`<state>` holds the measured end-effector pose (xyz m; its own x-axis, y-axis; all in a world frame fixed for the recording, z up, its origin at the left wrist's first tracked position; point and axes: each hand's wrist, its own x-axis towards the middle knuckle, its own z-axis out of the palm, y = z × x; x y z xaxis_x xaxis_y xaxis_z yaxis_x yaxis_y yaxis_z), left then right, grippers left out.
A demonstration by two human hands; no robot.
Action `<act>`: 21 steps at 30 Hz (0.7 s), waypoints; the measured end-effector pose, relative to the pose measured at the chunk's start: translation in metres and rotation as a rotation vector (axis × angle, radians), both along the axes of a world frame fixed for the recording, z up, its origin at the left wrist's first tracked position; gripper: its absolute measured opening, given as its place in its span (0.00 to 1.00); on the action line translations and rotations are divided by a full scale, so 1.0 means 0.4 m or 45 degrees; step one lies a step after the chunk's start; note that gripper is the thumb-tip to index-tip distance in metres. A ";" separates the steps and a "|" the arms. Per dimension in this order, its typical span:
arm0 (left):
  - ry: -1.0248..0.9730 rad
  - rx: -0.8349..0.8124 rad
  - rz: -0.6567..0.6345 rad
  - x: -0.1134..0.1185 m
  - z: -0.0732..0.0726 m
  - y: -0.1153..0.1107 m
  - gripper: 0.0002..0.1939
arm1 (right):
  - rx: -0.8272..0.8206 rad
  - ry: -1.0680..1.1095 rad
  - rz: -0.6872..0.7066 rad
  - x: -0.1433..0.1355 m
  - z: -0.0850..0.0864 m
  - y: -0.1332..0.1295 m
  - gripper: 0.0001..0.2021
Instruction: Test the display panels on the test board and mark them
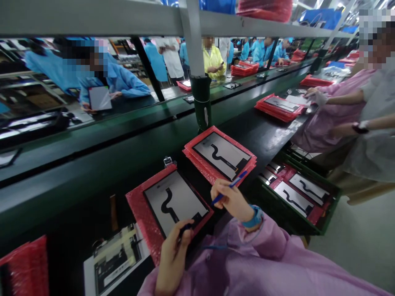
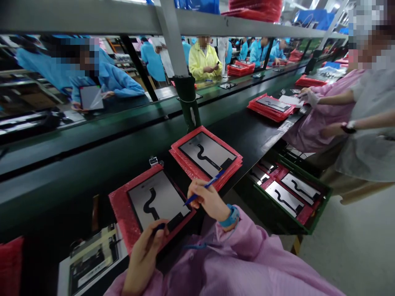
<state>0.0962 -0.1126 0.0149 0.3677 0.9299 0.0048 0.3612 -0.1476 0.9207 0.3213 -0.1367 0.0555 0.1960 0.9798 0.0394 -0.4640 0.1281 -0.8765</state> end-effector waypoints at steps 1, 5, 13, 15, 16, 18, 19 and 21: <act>-0.022 -0.014 -0.053 0.013 0.009 -0.013 0.28 | -0.030 0.003 0.039 -0.024 -0.003 -0.002 0.20; -0.087 -0.059 -0.135 0.042 0.022 -0.042 0.28 | -0.110 -0.023 0.111 -0.074 -0.016 -0.008 0.19; -0.081 -0.098 -0.100 0.045 0.007 -0.053 0.31 | -0.229 -0.125 0.156 -0.080 -0.023 -0.015 0.21; -0.074 -0.113 -0.095 0.048 0.006 -0.055 0.31 | -0.225 -0.159 0.159 -0.082 -0.022 -0.018 0.22; -0.072 -0.120 -0.087 0.050 0.005 -0.056 0.31 | -0.216 -0.170 0.165 -0.085 -0.021 -0.019 0.22; -0.076 -0.131 -0.065 0.052 0.002 -0.059 0.31 | -0.197 -0.192 0.175 -0.090 -0.020 -0.023 0.24; -0.080 -0.138 -0.056 0.052 0.000 -0.060 0.31 | -0.178 -0.215 0.168 -0.093 -0.019 -0.025 0.24; -0.090 -0.145 -0.035 0.051 -0.003 -0.062 0.31 | -0.121 -0.286 0.142 -0.099 -0.016 -0.030 0.25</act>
